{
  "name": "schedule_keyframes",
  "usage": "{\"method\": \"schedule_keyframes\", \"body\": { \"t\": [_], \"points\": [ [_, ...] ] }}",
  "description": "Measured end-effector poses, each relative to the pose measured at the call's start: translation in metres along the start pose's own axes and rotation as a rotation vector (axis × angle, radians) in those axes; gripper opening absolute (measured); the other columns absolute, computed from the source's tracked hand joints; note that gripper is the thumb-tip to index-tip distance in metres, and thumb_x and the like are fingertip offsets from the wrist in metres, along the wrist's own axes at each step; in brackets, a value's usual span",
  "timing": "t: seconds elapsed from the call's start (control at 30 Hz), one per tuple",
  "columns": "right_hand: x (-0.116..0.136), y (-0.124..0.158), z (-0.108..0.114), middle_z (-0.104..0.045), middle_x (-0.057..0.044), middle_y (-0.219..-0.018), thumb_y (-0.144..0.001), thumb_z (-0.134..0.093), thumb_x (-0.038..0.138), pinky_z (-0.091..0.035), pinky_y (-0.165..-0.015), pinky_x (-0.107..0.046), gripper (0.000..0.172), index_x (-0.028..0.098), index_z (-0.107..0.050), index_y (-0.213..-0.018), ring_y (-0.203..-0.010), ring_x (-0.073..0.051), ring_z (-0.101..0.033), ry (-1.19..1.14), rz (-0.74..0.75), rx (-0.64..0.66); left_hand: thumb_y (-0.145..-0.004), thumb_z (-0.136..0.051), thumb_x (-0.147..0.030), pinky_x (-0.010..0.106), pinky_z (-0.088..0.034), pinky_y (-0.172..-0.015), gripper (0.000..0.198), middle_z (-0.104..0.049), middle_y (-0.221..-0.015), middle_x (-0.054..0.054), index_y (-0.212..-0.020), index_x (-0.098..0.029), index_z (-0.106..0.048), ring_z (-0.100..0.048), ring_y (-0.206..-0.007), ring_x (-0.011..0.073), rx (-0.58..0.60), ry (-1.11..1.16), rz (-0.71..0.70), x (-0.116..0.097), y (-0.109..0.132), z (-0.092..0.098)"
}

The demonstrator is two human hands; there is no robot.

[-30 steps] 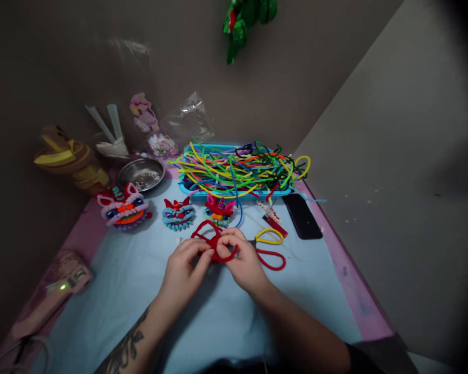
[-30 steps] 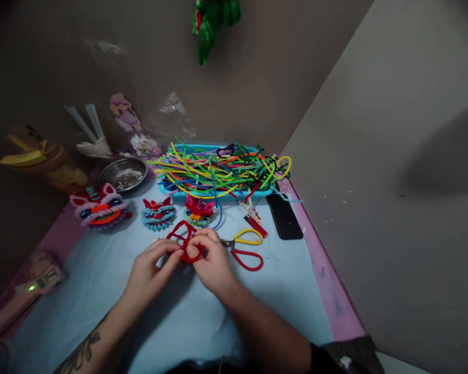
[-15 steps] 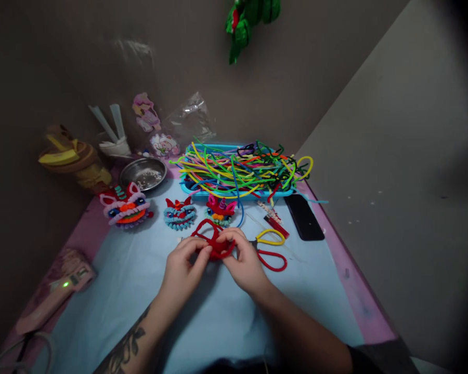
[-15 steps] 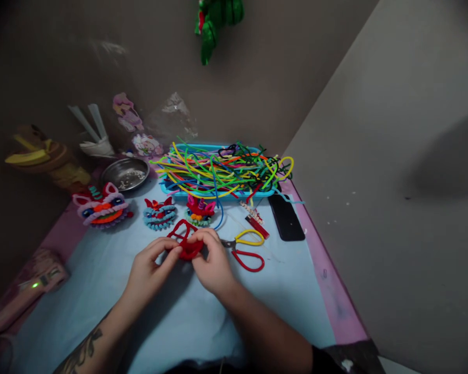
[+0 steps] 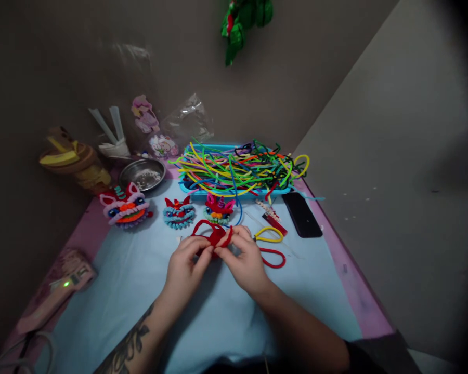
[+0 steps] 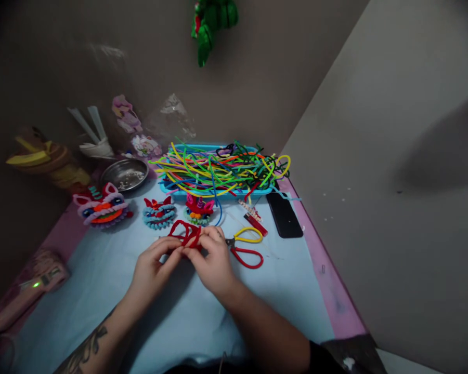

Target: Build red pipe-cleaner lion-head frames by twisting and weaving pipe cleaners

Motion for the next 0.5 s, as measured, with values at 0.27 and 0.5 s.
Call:
{"method": "schedule_keyframes", "body": {
  "t": [0.27, 0.5],
  "points": [
    [-0.02, -0.009, 0.001, -0.05, 0.001, -0.075, -0.076, -0.064, 0.024, -0.04, -0.07, -0.028, 0.013, 0.02, -0.059, -0.064, -0.073, -0.015, -0.05, -0.213, -0.156, 0.002, -0.085, -0.058, -0.019, 0.029, -0.05, -0.076, 0.01, -0.069, -0.082, 0.003, -0.08, -0.019, -0.067, -0.063, -0.081, 0.0167, 0.126, 0.039, -0.099, -0.004, -0.001, -0.004],
    [-0.018, -0.006, -0.002, -0.053, -0.004, -0.095, -0.076, -0.065, 0.031, -0.041, -0.088, -0.033, 0.013, 0.02, -0.061, -0.068, -0.097, -0.02, -0.053, -0.189, -0.163, 0.041, -0.086, -0.057, -0.021, 0.028, -0.05, -0.074, 0.01, -0.068, -0.085, 0.005, -0.081, -0.018, -0.065, -0.064, -0.081, 0.0167, 0.043, 0.023, -0.066, -0.002, -0.001, 0.0]
  ]
}}
Point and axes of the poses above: each hand's wrist, its own y-axis away from the middle knuckle, its own z-axis out of the back of the hand, x = y × z, the point moved 4 cm from there along -y, towards the middle knuckle
